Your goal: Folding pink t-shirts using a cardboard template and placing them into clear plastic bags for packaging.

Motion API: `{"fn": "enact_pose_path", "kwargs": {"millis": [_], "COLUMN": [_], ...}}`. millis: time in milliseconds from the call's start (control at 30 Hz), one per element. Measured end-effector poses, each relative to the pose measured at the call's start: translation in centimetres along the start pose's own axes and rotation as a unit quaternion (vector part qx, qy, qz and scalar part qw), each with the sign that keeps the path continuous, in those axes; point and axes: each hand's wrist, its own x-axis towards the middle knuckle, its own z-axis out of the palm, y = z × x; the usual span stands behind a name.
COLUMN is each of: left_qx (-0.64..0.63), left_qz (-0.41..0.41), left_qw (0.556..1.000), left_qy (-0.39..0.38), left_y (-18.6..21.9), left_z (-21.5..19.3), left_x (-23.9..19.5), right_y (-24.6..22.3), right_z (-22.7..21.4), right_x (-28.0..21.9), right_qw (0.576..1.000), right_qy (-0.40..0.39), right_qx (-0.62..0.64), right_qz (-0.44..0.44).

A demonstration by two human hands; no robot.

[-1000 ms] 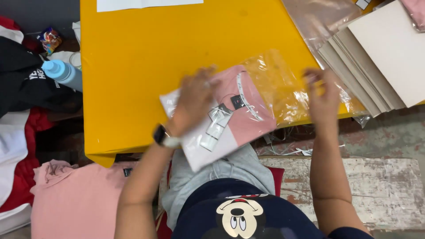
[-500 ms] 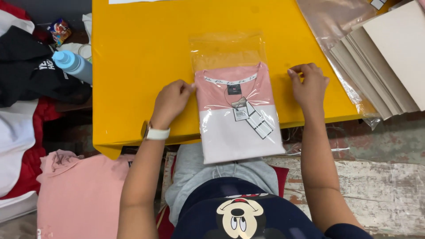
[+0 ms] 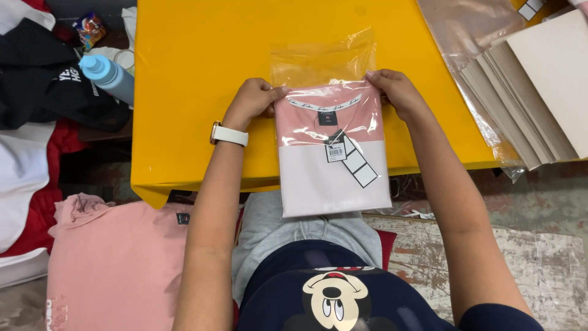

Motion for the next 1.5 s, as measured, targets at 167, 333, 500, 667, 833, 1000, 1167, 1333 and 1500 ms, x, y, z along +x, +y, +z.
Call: {"fn": "enact_pose_path", "kwargs": {"millis": [167, 333, 500, 667, 833, 1000, 1167, 1333, 1500], "left_qx": [-0.010, -0.031, 0.096, 0.148, 0.236, 0.187, 0.170, 0.225, 0.375], "left_qz": [0.161, 0.424, 0.537, 0.447, 0.261, 0.171, 0.208, 0.206, 0.339], "left_qw": [0.982, 0.862, 0.777, 0.857, 0.934, 0.967, 0.963, 0.951, 0.863], "left_qy": [0.096, 0.275, 0.314, 0.209, 0.055, 0.028, 0.010, 0.045, 0.028], "left_y": [4.1, 16.3, 16.9, 6.0, 1.2, 2.0, 0.0, 3.9, 4.0], "left_z": [-2.5, -3.8, -2.0, 0.3, -0.7, -1.8, 0.6, -0.3, 2.9], "left_x": [3.2, -2.7, -6.9, -5.9, -8.6, -5.6, -1.1, -2.1, -0.9], "right_y": [-3.4, -10.7, -11.1, -0.3, 5.7, 2.7, 2.4, 1.0, 3.1], "right_z": [-3.1, -6.4, -6.3, -4.0, -5.6, -3.2, -0.8, 0.5, 12.1], "right_x": [3.1, 3.0, -0.3, -1.9, -5.0, -4.3, -2.0, -2.1, -5.8], "right_qw": [0.991, 0.885, 0.785, 0.809, 0.918, 0.931, 0.897, 0.842, 0.890], "right_qy": [0.040, 0.155, 0.175, 0.119, 0.011, 0.026, 0.071, 0.157, -0.100], "right_qx": [0.022, 0.088, -0.108, -0.184, -0.172, -0.169, -0.267, -0.384, -0.333], "right_qz": [-0.129, -0.430, -0.584, -0.545, -0.357, -0.321, -0.346, -0.346, -0.296]}}
